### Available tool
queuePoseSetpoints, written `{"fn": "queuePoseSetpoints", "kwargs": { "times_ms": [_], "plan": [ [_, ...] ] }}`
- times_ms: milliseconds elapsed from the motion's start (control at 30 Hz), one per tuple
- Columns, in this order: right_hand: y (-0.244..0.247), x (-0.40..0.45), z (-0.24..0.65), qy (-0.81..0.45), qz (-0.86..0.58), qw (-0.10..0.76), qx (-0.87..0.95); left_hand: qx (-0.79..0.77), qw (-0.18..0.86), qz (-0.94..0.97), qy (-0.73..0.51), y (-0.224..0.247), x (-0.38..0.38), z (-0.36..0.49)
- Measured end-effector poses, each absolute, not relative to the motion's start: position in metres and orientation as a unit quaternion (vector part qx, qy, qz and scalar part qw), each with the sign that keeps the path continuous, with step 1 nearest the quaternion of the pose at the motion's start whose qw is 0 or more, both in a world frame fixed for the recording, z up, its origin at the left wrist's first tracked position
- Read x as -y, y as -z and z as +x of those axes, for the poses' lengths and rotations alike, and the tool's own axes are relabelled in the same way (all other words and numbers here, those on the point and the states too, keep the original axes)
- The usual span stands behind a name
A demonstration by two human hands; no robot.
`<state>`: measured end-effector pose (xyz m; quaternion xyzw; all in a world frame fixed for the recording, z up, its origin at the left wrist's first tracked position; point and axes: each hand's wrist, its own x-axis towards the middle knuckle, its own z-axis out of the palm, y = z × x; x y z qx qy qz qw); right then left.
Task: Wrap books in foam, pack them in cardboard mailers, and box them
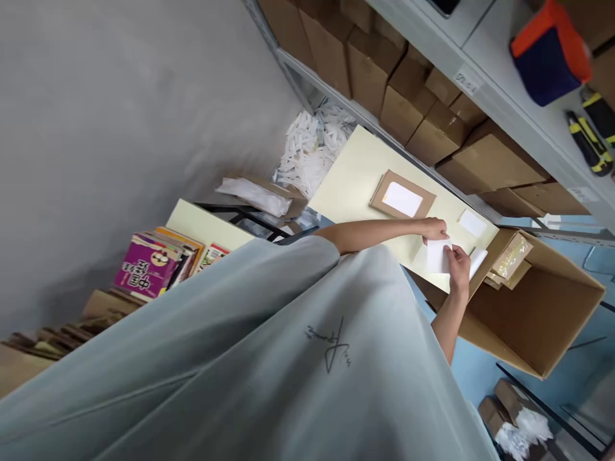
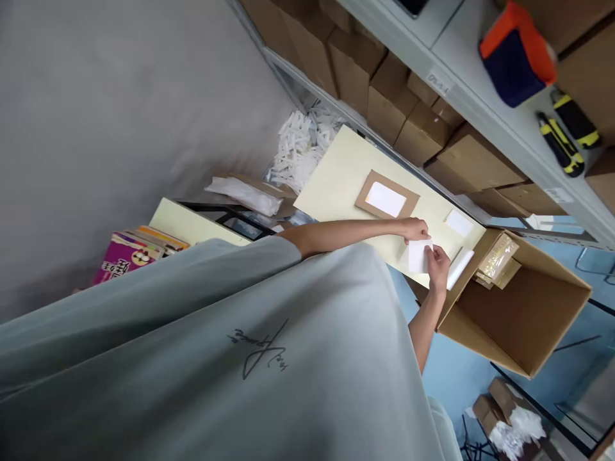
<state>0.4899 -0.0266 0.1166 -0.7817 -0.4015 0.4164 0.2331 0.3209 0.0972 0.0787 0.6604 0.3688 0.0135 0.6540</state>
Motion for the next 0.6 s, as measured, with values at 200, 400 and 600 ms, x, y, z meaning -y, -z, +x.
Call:
{"fn": "queuePoseSetpoints", "kwargs": {
  "times_ms": [200, 400, 600],
  "plan": [
    [-0.130, 0.036, 0.443, -0.382, -0.814, 0.234, 0.371, -0.337, 0.688, 0.642, 0.041, -0.094, -0.102, 0.294],
    [-0.147, 0.045, 0.408, -0.369, -0.822, 0.223, 0.372, -0.335, 0.686, 0.644, 0.053, -0.104, -0.104, 0.272],
    [-0.159, 0.052, 0.371, -0.363, -0.826, 0.240, 0.358, -0.355, 0.665, 0.655, 0.055, -0.108, -0.097, 0.258]
  ]
}}
